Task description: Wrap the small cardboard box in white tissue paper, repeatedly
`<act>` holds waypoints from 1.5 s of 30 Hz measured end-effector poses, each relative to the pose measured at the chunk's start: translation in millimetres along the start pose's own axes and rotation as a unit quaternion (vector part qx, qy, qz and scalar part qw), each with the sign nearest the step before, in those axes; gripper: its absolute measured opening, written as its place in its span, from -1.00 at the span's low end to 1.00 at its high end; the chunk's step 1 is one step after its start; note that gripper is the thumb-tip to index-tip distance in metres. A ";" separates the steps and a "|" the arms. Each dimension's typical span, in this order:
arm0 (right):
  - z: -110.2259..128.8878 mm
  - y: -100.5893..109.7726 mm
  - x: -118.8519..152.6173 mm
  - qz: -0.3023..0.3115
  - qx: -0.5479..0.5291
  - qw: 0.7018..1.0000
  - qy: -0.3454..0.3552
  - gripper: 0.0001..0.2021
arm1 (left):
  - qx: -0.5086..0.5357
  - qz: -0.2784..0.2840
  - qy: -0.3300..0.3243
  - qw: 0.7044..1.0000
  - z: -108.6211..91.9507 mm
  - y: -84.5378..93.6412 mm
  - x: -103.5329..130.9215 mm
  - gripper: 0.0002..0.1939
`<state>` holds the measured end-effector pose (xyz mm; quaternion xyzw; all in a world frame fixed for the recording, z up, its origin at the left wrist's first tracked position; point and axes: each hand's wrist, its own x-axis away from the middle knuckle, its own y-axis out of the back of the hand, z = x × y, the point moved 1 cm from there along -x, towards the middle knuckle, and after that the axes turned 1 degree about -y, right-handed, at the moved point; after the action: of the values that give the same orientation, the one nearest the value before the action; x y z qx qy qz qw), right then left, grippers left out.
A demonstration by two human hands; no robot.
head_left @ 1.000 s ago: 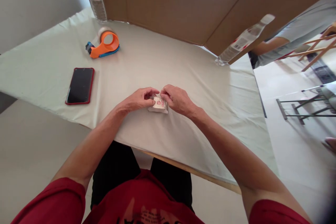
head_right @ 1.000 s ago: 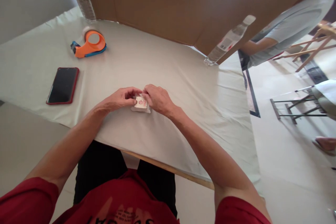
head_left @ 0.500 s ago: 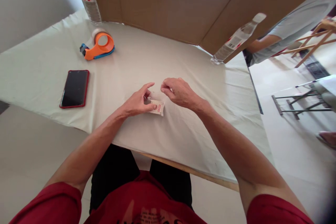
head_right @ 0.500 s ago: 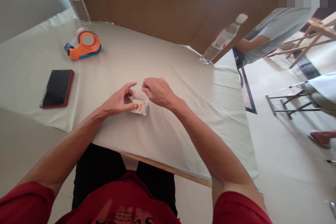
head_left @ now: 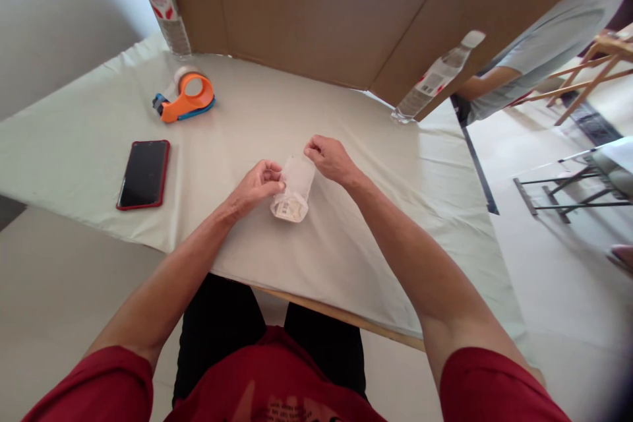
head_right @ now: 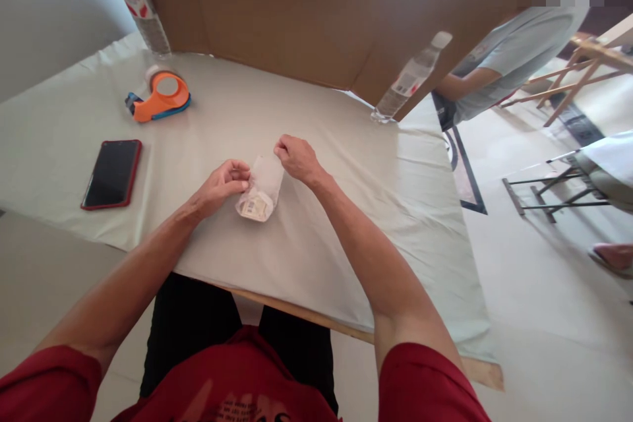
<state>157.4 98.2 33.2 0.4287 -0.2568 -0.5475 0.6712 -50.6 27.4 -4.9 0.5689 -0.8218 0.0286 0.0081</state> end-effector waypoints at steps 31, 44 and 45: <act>34.8 -20.1 65.3 0.002 -0.142 0.983 -0.120 -0.65 | 0.252 0.057 -0.008 0.966 1.7 0.5 -2.3 -0.55; -0.2 -20.6 82.5 -0.098 -0.491 0.823 -0.269 -0.71 | -0.045 -0.127 -0.093 0.987 5.8 3.0 -4.7 -0.47; -0.2 -20.6 82.2 -0.089 -0.481 0.827 -0.277 -0.66 | -0.121 -0.153 -0.122 0.973 5.1 1.8 -2.8 -0.47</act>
<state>169.0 19.1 5.3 -0.0971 -0.0968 -0.7551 0.6411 -51.2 30.4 -10.2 0.6821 -0.7171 -0.1419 -0.0195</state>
